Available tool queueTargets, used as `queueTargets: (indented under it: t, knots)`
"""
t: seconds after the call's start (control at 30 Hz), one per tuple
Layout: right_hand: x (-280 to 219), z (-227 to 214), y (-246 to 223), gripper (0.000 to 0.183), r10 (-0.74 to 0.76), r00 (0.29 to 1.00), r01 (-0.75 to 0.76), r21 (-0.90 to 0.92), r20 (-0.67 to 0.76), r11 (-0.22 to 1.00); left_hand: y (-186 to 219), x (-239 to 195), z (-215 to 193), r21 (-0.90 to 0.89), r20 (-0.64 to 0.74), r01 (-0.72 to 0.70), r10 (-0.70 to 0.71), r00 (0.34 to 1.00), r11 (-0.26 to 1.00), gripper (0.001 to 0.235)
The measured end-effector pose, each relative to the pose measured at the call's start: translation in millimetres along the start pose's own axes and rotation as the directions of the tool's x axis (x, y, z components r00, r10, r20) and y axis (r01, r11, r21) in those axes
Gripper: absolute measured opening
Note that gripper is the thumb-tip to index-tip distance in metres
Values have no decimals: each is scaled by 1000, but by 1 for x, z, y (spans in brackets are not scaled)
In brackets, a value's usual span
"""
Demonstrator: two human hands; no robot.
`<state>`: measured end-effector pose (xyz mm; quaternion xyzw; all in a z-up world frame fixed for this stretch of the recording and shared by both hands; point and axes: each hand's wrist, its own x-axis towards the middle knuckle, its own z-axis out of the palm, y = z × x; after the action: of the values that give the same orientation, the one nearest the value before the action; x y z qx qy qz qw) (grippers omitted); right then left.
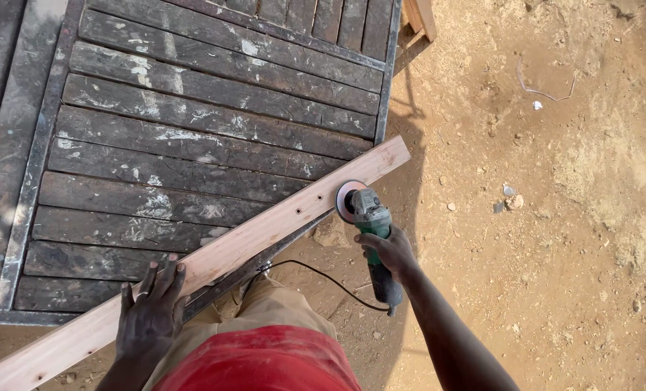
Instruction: Sanding a wooden plank using an electric angle grinder
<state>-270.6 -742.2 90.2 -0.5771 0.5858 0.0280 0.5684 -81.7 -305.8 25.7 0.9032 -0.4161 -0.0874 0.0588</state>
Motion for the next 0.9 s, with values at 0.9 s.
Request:
queueTargets:
  t: [0.9]
  knots:
    - [66, -22, -10, 24, 225, 970, -144, 533, -91, 834, 0, 3, -2, 56, 20, -12, 11, 1000, 998, 71]
